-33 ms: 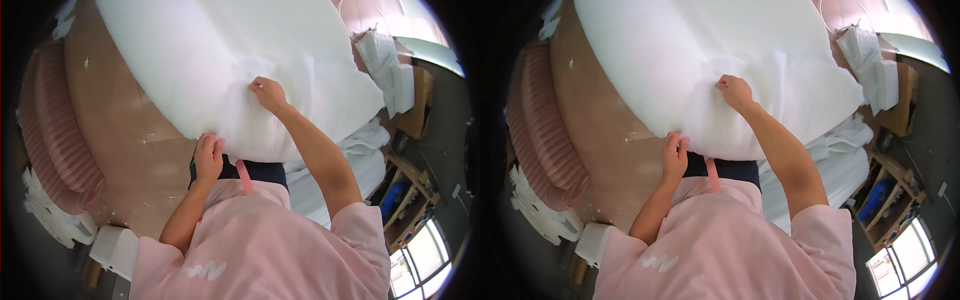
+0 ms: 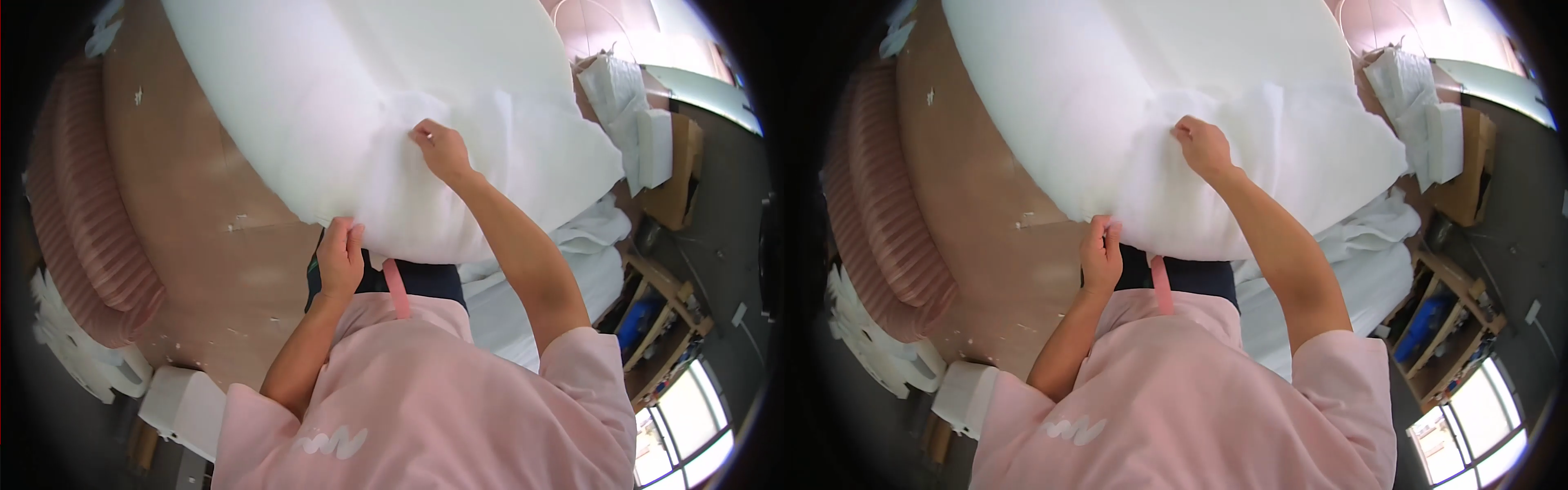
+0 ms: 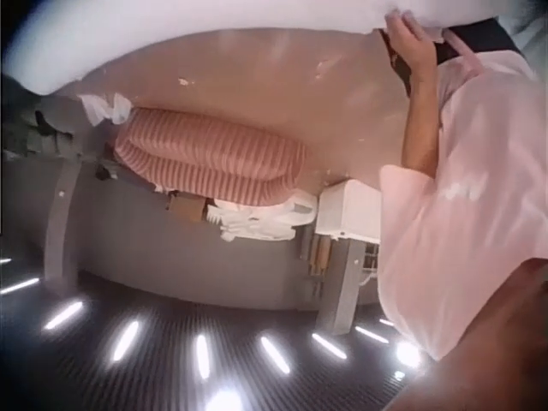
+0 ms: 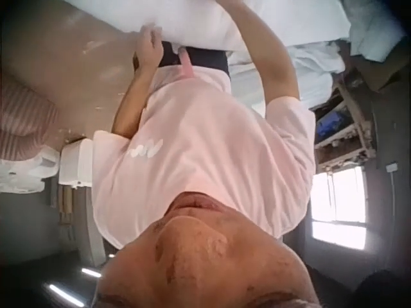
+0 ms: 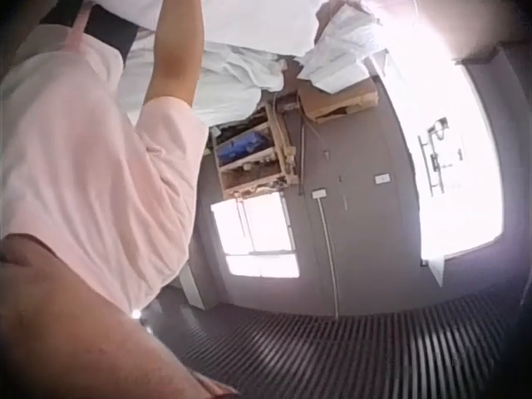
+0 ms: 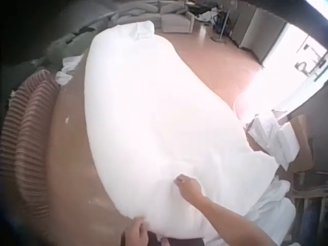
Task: The person is applying foam or batting to a large furniture component, possibly a sofa arm or backrest, and smoothing it over the edges.
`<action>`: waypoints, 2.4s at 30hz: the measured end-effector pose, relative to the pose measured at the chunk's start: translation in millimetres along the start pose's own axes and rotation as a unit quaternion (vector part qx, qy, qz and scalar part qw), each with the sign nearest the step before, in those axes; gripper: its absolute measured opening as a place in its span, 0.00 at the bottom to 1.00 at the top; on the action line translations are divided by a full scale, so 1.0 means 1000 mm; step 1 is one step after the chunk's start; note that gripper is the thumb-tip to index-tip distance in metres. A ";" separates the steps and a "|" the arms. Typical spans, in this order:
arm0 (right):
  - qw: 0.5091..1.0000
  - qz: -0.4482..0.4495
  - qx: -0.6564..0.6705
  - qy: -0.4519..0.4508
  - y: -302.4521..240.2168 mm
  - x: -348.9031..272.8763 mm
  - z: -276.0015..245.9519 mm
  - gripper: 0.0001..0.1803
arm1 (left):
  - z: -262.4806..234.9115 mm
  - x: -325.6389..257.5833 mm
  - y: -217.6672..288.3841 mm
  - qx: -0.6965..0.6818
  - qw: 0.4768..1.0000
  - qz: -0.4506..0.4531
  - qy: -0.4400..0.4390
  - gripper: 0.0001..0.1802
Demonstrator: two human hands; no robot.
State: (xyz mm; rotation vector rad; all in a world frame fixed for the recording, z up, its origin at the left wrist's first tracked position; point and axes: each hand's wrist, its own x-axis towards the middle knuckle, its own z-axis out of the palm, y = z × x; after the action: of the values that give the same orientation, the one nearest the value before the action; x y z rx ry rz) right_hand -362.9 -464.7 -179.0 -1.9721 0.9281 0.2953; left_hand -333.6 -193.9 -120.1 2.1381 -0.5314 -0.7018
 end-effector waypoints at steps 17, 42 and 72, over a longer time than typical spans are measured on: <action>0.920 -0.187 -0.126 0.322 -0.022 -0.007 -0.027 0.03 | 0.024 0.054 -0.021 0.125 0.968 0.185 0.111 0.10; 0.894 -0.385 -0.174 -0.152 -0.072 -0.051 0.010 0.23 | 0.100 -0.001 0.013 0.170 0.970 0.147 0.091 0.29; 0.941 -0.285 -0.169 -0.065 -0.103 0.004 0.042 0.12 | 0.033 0.024 -0.029 0.095 0.957 0.047 0.269 0.36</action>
State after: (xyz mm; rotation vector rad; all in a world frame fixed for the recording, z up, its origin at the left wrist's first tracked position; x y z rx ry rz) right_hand -280.6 -401.0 -138.7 -2.4026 0.1985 0.2551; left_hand -332.4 -209.2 -167.5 2.3375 -0.4077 0.0017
